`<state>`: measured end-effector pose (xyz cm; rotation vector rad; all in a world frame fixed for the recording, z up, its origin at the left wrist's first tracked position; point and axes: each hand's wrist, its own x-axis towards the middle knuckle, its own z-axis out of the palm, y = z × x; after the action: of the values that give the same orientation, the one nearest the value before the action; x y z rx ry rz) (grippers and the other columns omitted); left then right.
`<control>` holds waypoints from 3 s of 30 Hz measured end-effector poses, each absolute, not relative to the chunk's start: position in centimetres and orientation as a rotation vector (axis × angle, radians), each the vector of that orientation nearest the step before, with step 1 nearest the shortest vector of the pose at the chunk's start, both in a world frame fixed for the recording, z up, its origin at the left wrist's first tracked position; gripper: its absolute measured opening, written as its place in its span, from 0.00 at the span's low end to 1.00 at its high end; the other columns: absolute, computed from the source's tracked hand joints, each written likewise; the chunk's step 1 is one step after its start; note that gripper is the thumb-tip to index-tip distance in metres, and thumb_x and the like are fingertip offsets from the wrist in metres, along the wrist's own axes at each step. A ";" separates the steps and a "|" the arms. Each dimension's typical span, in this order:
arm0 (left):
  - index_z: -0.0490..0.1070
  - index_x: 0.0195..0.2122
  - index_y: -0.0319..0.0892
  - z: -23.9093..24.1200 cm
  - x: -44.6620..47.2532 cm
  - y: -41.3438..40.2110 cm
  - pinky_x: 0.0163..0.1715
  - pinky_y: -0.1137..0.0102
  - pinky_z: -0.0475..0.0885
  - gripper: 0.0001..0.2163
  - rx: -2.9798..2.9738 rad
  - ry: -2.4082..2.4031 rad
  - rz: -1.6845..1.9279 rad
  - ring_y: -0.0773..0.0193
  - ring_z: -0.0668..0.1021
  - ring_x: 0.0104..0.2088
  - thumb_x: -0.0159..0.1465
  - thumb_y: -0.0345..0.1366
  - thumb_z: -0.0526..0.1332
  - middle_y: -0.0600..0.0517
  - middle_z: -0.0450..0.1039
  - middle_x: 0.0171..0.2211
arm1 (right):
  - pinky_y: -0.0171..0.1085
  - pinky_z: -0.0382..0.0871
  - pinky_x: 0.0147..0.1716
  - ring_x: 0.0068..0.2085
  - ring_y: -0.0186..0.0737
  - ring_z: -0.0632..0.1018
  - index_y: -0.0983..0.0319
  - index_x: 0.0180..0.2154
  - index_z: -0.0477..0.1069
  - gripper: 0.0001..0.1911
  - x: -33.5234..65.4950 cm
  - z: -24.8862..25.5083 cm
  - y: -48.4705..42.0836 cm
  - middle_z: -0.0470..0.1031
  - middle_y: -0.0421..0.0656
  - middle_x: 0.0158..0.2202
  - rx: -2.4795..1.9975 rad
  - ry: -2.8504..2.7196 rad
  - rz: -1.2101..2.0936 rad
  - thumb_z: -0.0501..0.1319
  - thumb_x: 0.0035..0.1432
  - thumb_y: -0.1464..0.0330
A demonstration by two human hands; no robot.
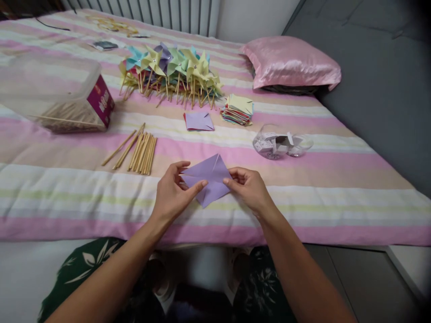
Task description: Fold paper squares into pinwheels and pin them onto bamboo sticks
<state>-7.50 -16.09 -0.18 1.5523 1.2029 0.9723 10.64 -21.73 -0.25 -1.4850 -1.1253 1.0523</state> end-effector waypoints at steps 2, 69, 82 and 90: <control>0.66 0.49 0.40 0.1 -7.6 -15.9 0.26 0.73 0.69 0.32 1.498 1.200 0.955 0.63 0.75 0.29 0.42 0.41 0.71 0.50 0.73 0.33 | 0.37 0.71 0.36 0.35 0.39 0.77 0.62 0.36 0.73 0.11 10.1 -0.1 -21.8 0.77 0.44 0.35 -1.434 -1.115 1.105 0.62 0.49 0.65; 0.76 0.27 0.42 -0.5 -8.2 -16.8 0.26 0.72 0.71 0.06 2.326 0.829 1.446 0.66 0.77 0.26 0.53 0.25 0.62 0.53 0.77 0.25 | 0.38 0.64 0.38 0.31 0.32 0.76 0.57 0.26 0.73 0.06 7.0 0.6 -22.9 0.76 0.36 0.31 -1.265 -1.609 -0.293 0.64 0.49 0.75; 0.66 0.21 0.43 -0.3 -8.6 -17.3 0.25 0.71 0.69 0.08 2.274 0.793 1.611 0.66 0.77 0.25 0.53 0.30 0.64 0.54 0.76 0.24 | 0.38 0.66 0.38 0.33 0.35 0.78 0.57 0.31 0.73 0.08 7.5 1.0 -22.9 0.78 0.37 0.30 -1.293 -1.628 -0.236 0.60 0.52 0.76; 0.68 0.32 0.43 0.0 -8.6 -17.1 0.39 0.63 0.71 0.09 2.304 0.868 1.685 0.57 0.75 0.40 0.50 0.30 0.65 0.46 0.74 0.39 | 0.41 0.75 0.38 0.40 0.40 0.78 0.58 0.32 0.71 0.10 7.9 0.6 -23.0 0.78 0.43 0.38 -1.187 -1.480 -0.198 0.61 0.50 0.78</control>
<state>-8.61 -17.10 -0.01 2.3042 0.8680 1.6854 7.93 -22.95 0.57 -1.1868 -1.4798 -0.1977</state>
